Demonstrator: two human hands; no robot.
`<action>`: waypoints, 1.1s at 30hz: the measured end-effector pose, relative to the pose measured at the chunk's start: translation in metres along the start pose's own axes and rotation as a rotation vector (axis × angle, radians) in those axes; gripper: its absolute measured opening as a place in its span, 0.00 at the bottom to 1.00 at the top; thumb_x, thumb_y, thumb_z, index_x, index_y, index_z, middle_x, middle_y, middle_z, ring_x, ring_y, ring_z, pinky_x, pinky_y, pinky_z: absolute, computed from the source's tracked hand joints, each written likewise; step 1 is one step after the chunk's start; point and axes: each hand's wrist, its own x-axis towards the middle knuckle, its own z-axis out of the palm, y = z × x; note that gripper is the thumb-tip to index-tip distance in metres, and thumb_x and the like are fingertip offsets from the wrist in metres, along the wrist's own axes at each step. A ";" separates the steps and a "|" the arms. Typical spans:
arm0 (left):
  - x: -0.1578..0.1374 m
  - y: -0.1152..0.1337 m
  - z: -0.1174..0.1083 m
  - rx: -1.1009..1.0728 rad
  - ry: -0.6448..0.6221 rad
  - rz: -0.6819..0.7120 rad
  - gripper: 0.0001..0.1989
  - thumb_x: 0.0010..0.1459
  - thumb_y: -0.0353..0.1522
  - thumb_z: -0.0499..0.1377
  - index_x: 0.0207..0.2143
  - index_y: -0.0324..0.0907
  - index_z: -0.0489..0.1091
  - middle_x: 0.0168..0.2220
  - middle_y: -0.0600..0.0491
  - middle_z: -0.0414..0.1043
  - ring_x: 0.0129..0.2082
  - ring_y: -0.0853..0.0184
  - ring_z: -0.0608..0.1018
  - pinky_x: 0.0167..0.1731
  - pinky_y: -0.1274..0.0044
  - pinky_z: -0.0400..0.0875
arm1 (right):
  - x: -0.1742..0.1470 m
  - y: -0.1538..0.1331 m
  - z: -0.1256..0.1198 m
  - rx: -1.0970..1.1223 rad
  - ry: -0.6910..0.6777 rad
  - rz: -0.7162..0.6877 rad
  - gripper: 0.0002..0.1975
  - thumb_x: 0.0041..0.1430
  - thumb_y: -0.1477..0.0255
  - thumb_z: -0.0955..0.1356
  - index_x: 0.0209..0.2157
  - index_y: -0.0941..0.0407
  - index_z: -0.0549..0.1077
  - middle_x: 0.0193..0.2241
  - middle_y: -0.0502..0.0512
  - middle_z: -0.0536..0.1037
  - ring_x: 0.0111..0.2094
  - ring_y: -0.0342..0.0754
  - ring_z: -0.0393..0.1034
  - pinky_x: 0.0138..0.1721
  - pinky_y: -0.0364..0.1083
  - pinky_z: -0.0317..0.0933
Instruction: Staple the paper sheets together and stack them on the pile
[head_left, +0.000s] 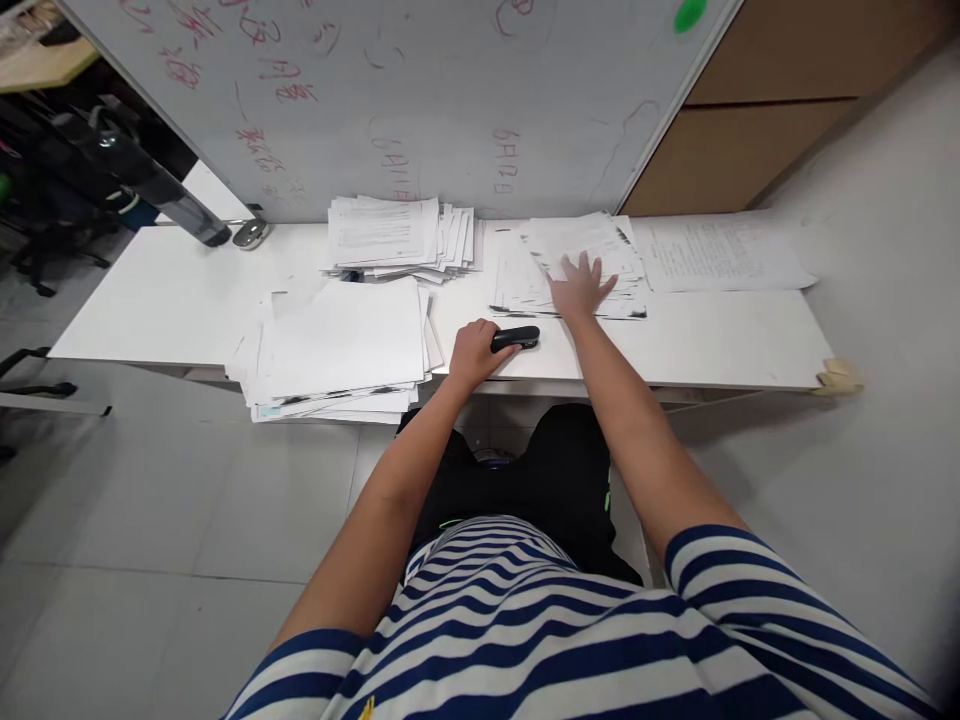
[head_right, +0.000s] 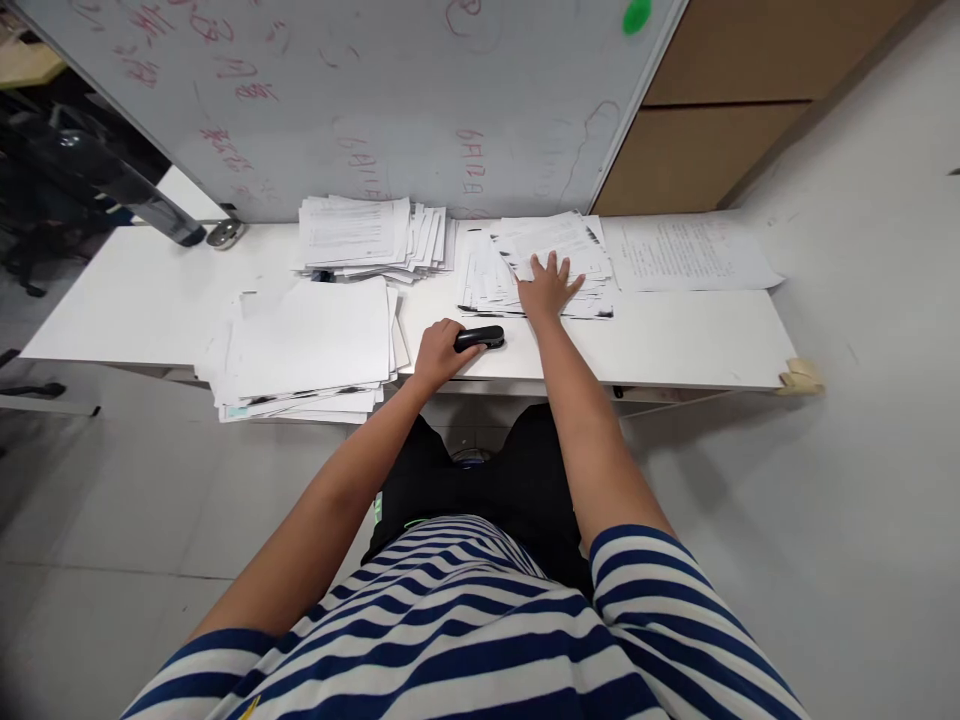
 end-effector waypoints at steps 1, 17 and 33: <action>0.000 0.001 0.000 0.000 0.003 -0.003 0.18 0.59 0.48 0.61 0.38 0.43 0.68 0.37 0.48 0.72 0.39 0.59 0.73 0.38 0.70 0.62 | 0.000 0.000 -0.001 -0.001 -0.011 0.007 0.29 0.68 0.56 0.55 0.67 0.48 0.59 0.72 0.57 0.48 0.72 0.63 0.34 0.64 0.75 0.24; 0.001 -0.002 0.005 -0.012 0.041 0.016 0.18 0.58 0.47 0.64 0.37 0.42 0.68 0.36 0.48 0.72 0.39 0.59 0.74 0.38 0.70 0.62 | -0.001 -0.005 -0.003 0.126 0.032 0.010 0.26 0.74 0.63 0.52 0.64 0.58 0.64 0.69 0.66 0.55 0.71 0.60 0.36 0.62 0.73 0.18; -0.002 -0.007 0.008 0.043 0.086 -0.011 0.17 0.60 0.47 0.61 0.36 0.42 0.68 0.34 0.48 0.70 0.38 0.60 0.73 0.37 0.71 0.64 | -0.011 -0.009 0.009 0.180 0.257 -0.050 0.19 0.70 0.71 0.57 0.51 0.62 0.75 0.51 0.68 0.78 0.55 0.55 0.70 0.65 0.62 0.40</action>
